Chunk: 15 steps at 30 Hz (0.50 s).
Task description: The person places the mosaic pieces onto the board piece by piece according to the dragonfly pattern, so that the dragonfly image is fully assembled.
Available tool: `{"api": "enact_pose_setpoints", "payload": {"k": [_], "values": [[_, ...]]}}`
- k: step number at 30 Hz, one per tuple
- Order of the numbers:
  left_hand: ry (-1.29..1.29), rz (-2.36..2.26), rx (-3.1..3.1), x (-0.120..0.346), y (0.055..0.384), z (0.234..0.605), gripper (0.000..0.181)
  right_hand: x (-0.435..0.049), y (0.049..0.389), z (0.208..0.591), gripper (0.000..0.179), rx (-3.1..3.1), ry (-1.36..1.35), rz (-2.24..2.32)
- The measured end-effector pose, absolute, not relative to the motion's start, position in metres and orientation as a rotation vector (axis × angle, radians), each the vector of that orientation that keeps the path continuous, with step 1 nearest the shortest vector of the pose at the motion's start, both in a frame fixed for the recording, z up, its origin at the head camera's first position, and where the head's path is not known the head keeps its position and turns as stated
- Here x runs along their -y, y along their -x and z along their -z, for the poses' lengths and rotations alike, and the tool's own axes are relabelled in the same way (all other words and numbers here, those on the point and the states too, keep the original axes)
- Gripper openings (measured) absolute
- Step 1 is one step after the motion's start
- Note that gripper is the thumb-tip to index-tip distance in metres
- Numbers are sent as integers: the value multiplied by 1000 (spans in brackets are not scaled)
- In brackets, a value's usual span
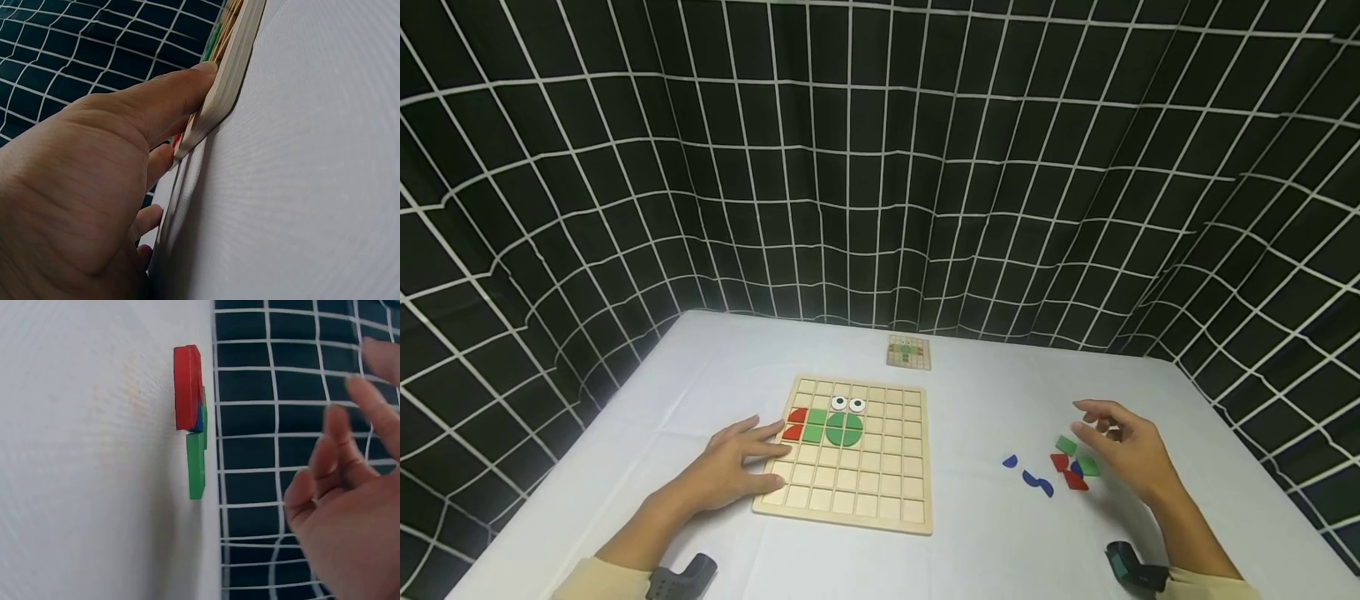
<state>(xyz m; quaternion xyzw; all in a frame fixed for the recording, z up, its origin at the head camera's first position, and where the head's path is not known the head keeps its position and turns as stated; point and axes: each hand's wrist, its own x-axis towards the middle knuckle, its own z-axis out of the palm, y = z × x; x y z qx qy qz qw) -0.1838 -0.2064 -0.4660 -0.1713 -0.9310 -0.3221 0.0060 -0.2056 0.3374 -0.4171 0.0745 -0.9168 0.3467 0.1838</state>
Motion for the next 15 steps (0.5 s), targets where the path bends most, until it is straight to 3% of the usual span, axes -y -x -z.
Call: {"api": "enact_pose_setpoints", "payload": {"k": [15], "values": [[541, 1009, 2913, 207, 183, 465, 50, -362, 218, 450, 44, 2904, -87, -976]]}}
